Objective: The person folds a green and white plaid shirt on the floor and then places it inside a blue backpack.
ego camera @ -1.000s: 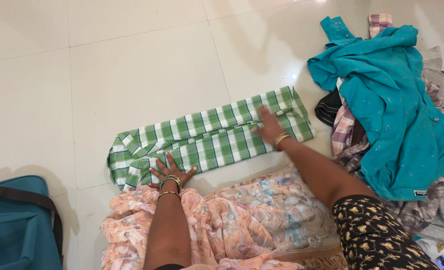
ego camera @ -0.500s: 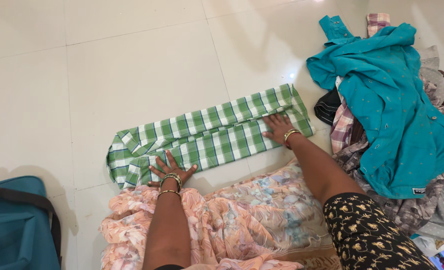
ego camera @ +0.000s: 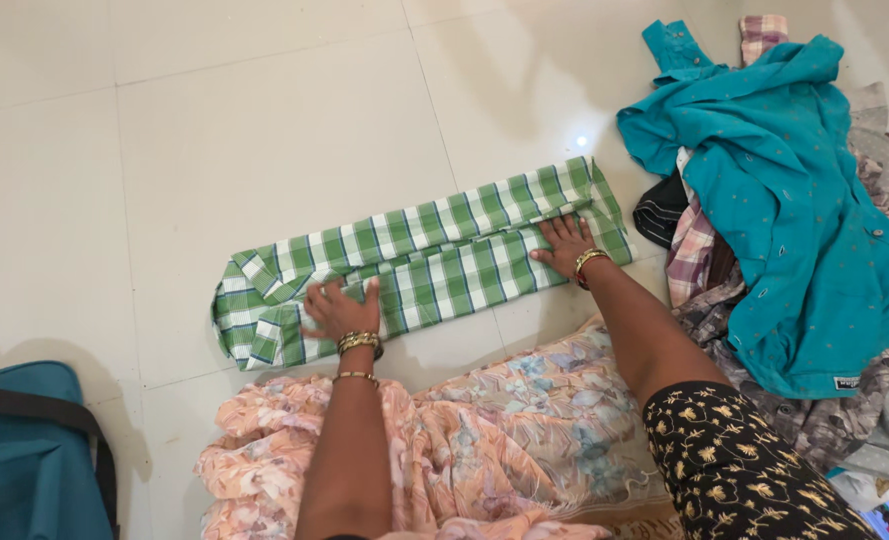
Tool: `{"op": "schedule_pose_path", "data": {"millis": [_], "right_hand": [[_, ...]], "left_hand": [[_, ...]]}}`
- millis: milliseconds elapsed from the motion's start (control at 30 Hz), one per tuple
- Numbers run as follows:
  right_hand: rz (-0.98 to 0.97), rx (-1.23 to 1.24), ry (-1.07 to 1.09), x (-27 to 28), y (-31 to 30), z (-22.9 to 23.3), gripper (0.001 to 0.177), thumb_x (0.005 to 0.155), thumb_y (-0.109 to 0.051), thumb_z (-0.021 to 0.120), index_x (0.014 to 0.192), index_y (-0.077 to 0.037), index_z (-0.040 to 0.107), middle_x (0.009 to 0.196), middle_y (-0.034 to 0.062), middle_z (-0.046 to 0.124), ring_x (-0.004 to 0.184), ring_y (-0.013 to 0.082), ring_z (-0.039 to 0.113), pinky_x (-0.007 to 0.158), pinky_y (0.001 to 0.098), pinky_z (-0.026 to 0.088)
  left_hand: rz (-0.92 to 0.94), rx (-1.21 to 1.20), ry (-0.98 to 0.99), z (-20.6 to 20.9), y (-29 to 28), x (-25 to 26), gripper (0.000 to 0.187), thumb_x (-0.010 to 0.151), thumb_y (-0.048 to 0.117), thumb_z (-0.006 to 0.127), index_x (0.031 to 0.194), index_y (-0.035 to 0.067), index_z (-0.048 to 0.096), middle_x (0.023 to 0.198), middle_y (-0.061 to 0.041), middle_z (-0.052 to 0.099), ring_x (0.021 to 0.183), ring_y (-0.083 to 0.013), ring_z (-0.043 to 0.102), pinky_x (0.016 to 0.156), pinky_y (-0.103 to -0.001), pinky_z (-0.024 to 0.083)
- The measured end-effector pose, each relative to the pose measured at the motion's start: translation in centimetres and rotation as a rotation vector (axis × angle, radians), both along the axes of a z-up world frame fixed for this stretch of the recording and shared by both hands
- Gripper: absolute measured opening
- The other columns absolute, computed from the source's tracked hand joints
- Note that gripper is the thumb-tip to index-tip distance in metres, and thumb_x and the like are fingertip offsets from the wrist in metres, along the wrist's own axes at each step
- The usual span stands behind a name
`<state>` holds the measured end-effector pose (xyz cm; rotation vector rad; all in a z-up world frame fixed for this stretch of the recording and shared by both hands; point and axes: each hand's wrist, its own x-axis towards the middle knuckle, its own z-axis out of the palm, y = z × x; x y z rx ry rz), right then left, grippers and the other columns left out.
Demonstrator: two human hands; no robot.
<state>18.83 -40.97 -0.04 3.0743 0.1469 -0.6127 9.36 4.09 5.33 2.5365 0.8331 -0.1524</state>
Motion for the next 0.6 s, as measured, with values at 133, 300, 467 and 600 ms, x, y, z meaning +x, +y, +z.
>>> {"op": "schedule_pose_path", "data": {"millis": [133, 300, 467, 600], "right_hand": [[-0.002, 0.015, 0.009, 0.3, -0.4, -0.3, 0.089, 0.093, -0.078, 0.030, 0.164, -0.028, 0.010, 0.172, 0.0077, 0.005, 0.158, 0.0290, -0.004, 0.125, 0.0505, -0.006], [0.019, 0.014, -0.003, -0.1, -0.8, -0.6, 0.092, 0.092, -0.080, 0.033, 0.165, -0.028, 0.013, 0.172, 0.0088, 0.011, 0.159, 0.0296, 0.000, 0.127, 0.0503, -0.005], [-0.001, 0.000, 0.044, 0.0, -1.1, -0.3, 0.094, 0.089, -0.082, 0.036, 0.165, -0.032, 0.012, 0.172, 0.0074, 0.007, 0.159, 0.0292, -0.003, 0.126, 0.0507, -0.006], [0.008, -0.032, 0.037, -0.5, -2.4, 0.3, 0.099, 0.084, -0.085, 0.041, 0.163, -0.033, 0.008, 0.172, 0.0034, -0.002, 0.158, 0.0292, -0.009, 0.123, 0.0520, -0.005]], "left_hand": [[-0.250, 0.088, -0.204, 0.1, -1.9, 3.5, 0.080, 0.092, 0.069, 0.059, 0.159, 0.038, 0.031, 0.173, -0.005, 0.016, 0.163, -0.0324, 0.005, 0.124, -0.073, 0.003], [-0.432, 0.146, 0.063, -0.4, -2.1, 4.0, 0.073, 0.092, 0.072, 0.035, 0.159, 0.050, 0.014, 0.170, 0.001, 0.009, 0.156, -0.0327, -0.001, 0.116, -0.075, -0.006], [-0.419, 0.193, 0.034, -0.9, -2.1, 1.8, 0.070, 0.095, 0.075, 0.026, 0.159, 0.048, 0.015, 0.171, -0.001, 0.008, 0.157, -0.0293, 0.001, 0.115, -0.075, -0.005], [-0.385, 0.192, 0.019, -0.8, -2.4, -0.1, 0.068, 0.095, 0.074, 0.026, 0.158, 0.049, 0.017, 0.171, -0.001, 0.008, 0.157, -0.0294, 0.001, 0.116, -0.074, -0.005]]}}
